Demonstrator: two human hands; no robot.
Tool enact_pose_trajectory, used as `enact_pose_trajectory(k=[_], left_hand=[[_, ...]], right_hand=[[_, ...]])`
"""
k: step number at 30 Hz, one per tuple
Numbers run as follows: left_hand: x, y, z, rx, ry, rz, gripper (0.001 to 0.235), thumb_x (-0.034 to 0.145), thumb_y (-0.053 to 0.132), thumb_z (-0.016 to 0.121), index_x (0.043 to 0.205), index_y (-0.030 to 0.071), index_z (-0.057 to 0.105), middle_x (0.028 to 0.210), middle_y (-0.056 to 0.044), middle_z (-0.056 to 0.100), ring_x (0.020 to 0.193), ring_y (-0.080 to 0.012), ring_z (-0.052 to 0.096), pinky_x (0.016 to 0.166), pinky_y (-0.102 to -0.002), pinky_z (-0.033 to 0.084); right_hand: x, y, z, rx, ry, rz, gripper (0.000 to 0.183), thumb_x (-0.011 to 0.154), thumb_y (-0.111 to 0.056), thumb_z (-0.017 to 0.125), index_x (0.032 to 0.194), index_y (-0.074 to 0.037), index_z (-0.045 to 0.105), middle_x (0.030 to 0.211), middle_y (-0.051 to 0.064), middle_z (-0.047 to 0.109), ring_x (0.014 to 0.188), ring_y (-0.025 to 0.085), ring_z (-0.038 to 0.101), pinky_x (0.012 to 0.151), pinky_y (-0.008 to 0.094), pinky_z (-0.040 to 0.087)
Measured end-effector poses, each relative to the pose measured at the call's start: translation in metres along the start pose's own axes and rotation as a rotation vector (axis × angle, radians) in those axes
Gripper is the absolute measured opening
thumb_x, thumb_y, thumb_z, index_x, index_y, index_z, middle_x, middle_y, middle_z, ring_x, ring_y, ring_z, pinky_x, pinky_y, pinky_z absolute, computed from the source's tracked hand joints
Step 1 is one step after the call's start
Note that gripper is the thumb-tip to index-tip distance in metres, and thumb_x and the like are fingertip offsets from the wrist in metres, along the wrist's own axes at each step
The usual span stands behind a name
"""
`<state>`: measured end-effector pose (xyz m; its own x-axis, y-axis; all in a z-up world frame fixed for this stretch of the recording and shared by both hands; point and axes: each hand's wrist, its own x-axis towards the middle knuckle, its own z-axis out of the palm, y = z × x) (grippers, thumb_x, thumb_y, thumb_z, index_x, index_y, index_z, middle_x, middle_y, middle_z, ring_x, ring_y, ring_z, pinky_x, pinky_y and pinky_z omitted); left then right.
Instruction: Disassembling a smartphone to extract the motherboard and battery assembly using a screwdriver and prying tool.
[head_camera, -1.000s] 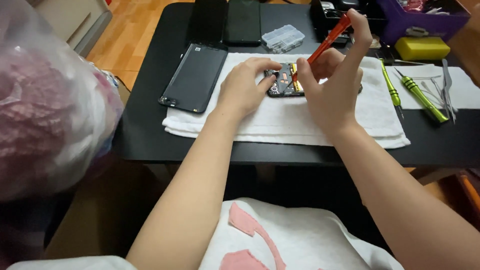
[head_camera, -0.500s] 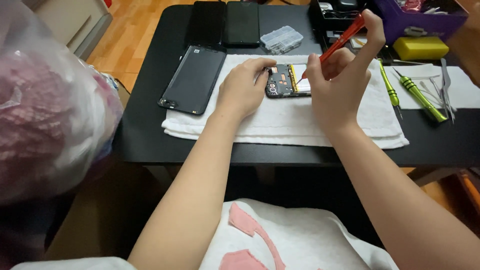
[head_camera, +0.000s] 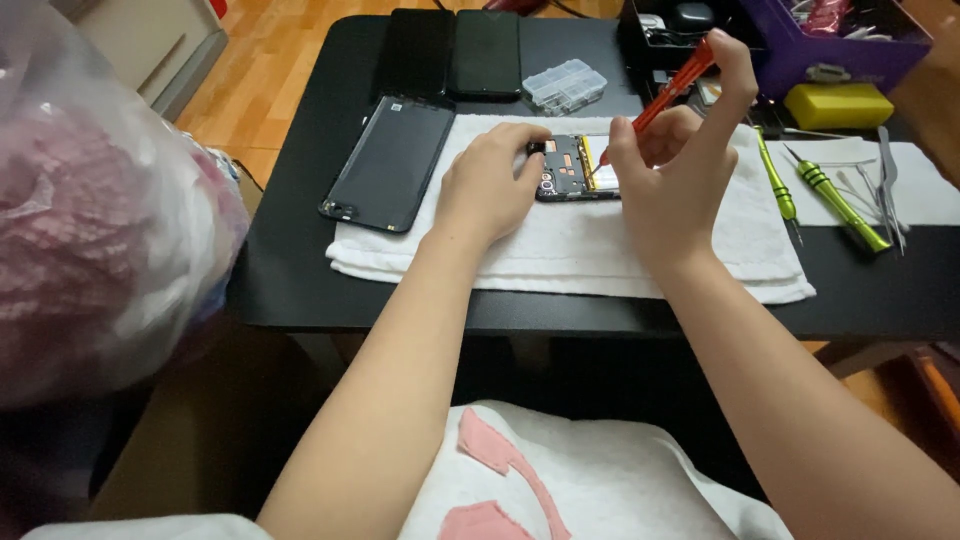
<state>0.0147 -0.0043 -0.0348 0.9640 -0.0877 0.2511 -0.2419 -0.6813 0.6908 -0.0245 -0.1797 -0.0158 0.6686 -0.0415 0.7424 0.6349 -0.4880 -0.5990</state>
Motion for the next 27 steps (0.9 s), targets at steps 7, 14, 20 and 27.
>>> enact_pose_trajectory(k=[7, 14, 20, 27], left_hand=[[-0.001, 0.002, -0.001, 0.004, -0.007, -0.017, 0.034, 0.094, 0.025, 0.053, 0.124, 0.026, 0.068, 0.131, 0.01, 0.069, 0.12, -0.0192, 0.063, 0.096, -0.041, 0.049], [0.008, 0.001, 0.009, 0.142, -0.04, 0.081, 0.048, 0.094, 0.049, 0.054, 0.132, 0.02, 0.062, 0.135, 0.001, 0.063, 0.124, -0.0269, 0.056, 0.103, -0.048, 0.04], [0.004, 0.002, 0.004, 0.182, -0.073, 0.05, 0.058, 0.091, 0.056, 0.057, 0.136, 0.02, 0.059, 0.138, 0.0, 0.06, 0.127, -0.0274, 0.053, 0.105, -0.048, 0.037], [0.002, 0.009, -0.001, 0.174, -0.096, 0.021, 0.055, 0.091, 0.054, 0.059, 0.135, 0.022, 0.06, 0.138, 0.002, 0.06, 0.127, -0.0246, 0.052, 0.106, -0.047, 0.036]], right_hand=[[0.0, -0.006, 0.001, -0.035, -0.011, -0.016, 0.068, 0.108, 0.007, 0.068, 0.149, -0.027, 0.025, 0.077, 0.007, 0.067, 0.062, 0.014, 0.059, 0.062, 0.025, 0.048], [0.019, -0.002, 0.006, -0.263, -0.116, -0.043, 0.074, 0.103, -0.001, 0.072, 0.154, -0.027, 0.025, 0.076, 0.001, 0.055, 0.064, 0.017, 0.057, 0.061, 0.034, 0.045], [0.019, -0.014, 0.003, -0.244, -0.227, -0.047, 0.072, 0.103, -0.004, 0.076, 0.152, -0.025, 0.028, 0.074, 0.005, 0.061, 0.06, 0.019, 0.06, 0.057, 0.033, 0.046], [0.026, -0.022, -0.01, -0.114, -0.316, 0.083, 0.072, 0.097, -0.005, 0.073, 0.15, -0.027, 0.029, 0.071, 0.006, 0.061, 0.053, 0.016, 0.052, 0.056, 0.029, 0.045]])
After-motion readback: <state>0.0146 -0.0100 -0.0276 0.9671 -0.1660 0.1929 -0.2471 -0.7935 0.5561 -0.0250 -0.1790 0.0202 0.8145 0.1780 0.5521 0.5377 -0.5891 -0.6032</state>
